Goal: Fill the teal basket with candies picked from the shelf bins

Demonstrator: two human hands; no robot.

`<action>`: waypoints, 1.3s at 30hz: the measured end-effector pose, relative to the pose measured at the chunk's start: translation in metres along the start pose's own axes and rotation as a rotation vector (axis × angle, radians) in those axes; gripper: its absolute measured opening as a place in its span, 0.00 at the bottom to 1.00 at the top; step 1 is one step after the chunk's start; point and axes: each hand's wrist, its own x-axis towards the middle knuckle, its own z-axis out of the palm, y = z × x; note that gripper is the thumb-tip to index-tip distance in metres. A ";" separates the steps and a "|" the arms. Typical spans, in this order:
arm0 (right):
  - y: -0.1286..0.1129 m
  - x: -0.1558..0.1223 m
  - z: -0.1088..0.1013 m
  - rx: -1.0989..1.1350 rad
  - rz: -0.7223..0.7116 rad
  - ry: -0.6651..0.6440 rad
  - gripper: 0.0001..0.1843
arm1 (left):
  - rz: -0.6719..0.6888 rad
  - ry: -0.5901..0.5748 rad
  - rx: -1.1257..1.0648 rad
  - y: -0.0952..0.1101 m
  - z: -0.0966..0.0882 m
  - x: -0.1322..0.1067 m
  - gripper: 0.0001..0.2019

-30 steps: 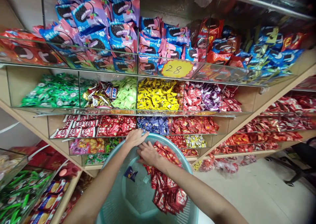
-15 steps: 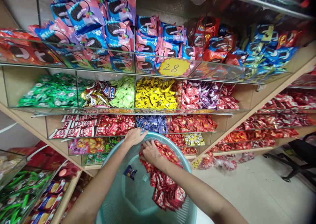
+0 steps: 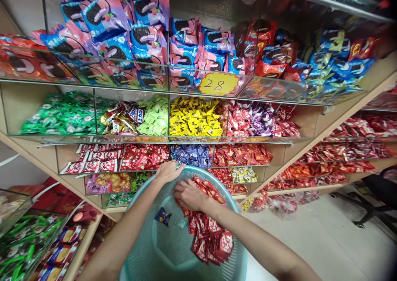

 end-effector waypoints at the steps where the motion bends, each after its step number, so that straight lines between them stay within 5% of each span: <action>1: -0.003 0.001 0.005 0.007 -0.066 -0.020 0.11 | -0.001 0.002 0.002 0.000 0.000 0.000 0.33; 6: -0.008 0.003 0.025 -0.047 -0.048 -0.097 0.10 | 0.013 0.002 0.012 -0.001 0.002 0.001 0.33; 13: -0.006 0.003 0.026 -0.032 0.022 -0.066 0.11 | 0.023 0.009 0.015 -0.002 0.004 0.002 0.33; 21: -0.065 0.020 0.046 0.041 0.145 -0.011 0.26 | 0.028 0.012 0.010 -0.001 0.002 0.001 0.33; 27: -0.076 0.031 0.056 -0.016 0.061 -0.021 0.07 | 0.040 0.019 0.011 -0.002 0.002 0.001 0.33; 32: -0.067 0.033 0.052 -0.065 0.076 0.017 0.07 | 0.042 0.018 0.016 -0.001 0.002 0.001 0.33; 39: -0.068 0.033 0.072 -0.076 0.061 -0.030 0.10 | 0.031 0.007 0.011 -0.001 0.000 0.001 0.30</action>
